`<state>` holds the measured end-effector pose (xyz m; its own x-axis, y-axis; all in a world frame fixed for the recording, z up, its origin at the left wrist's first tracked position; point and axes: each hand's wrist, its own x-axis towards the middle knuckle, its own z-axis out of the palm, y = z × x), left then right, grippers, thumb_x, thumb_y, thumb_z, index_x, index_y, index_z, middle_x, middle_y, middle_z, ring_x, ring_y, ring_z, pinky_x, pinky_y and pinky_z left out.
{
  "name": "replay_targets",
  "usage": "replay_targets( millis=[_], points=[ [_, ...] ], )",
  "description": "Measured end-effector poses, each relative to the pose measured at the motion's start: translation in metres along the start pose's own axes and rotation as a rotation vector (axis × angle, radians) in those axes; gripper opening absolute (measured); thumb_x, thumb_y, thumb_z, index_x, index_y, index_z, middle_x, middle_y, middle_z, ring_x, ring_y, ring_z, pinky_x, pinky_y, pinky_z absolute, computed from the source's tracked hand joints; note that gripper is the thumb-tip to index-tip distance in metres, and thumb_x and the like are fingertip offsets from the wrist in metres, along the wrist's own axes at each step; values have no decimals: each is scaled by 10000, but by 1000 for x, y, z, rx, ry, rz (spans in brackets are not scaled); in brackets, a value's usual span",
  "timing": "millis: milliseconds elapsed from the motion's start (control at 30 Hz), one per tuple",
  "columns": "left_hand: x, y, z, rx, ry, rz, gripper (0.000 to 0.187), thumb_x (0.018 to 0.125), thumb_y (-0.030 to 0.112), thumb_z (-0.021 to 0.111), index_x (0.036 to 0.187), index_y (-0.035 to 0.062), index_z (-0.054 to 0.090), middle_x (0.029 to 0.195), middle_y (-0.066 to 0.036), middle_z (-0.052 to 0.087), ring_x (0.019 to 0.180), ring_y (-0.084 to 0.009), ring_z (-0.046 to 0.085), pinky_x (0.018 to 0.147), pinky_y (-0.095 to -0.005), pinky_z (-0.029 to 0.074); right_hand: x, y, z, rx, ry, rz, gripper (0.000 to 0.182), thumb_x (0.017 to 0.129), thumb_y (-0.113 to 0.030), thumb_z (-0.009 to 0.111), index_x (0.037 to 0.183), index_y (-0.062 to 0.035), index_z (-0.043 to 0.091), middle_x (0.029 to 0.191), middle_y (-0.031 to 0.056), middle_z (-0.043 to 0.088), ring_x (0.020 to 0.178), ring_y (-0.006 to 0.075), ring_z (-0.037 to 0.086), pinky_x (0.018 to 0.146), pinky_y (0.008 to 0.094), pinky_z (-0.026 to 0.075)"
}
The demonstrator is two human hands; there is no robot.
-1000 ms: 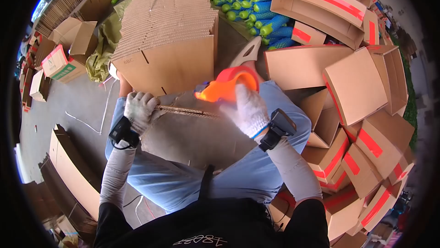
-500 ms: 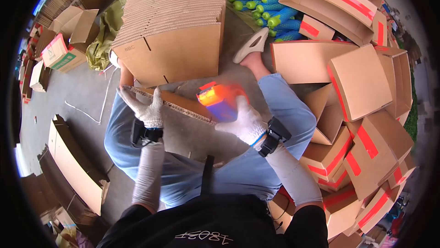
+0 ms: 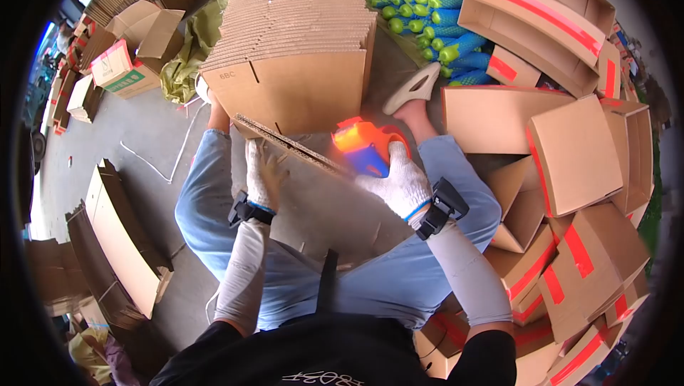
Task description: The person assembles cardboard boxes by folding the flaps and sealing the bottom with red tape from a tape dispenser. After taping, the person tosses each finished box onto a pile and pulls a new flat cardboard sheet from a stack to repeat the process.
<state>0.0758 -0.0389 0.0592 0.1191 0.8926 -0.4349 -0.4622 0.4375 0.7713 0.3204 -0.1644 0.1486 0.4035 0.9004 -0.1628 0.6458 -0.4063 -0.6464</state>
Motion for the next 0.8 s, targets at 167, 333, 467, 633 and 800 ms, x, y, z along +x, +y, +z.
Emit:
replay_targets(
  millis=[167, 333, 467, 633, 800],
  points=[
    [4, 19, 51, 246, 9, 195, 986, 858, 237, 749, 1572, 145, 75, 1477, -96, 389, 1025, -197, 572, 731, -331, 507, -11, -6, 9, -122, 102, -41, 745, 729, -368, 812, 1281, -22, 451, 1067, 255, 644, 951, 420, 657, 804, 461, 539],
    [2, 22, 41, 339, -24, 238, 754, 843, 56, 662, 1494, 50, 283, 1230, -96, 602, 1023, -181, 599, 808, -288, 509, 8, 12, 12, -245, 87, 29, 751, 744, -387, 776, 1287, -16, 413, 1031, 293, 638, 928, 458, 645, 791, 503, 528],
    [7, 46, 9, 730, -250, 511, 631, 783, -47, 541, 1404, 19, 452, 1193, -118, 643, 1104, -188, 611, 927, -292, 490, -7, 0, 1, -155, 175, 171, 818, 733, -383, 782, 1317, 15, 371, 1045, 291, 633, 981, 452, 635, 823, 485, 516],
    [-21, 128, 10, 1579, -479, 342, 678, 747, -52, 492, 1420, -11, 413, 1253, -205, 608, 1147, -253, 595, 945, -284, 461, 19, 13, 20, 240, 429, 264, 669, 688, -369, 851, 1076, 59, 512, 919, 177, 635, 871, 320, 647, 767, 420, 510],
    [-13, 113, 12, 2135, -421, 269, 679, 828, 111, 559, 1460, 0, 336, 1216, -224, 622, 867, -285, 699, 727, -356, 557, 38, 36, 47, 697, 508, 264, 500, 822, -373, 778, 1099, 8, 610, 926, 57, 663, 782, 120, 612, 705, 299, 502]
  ],
)
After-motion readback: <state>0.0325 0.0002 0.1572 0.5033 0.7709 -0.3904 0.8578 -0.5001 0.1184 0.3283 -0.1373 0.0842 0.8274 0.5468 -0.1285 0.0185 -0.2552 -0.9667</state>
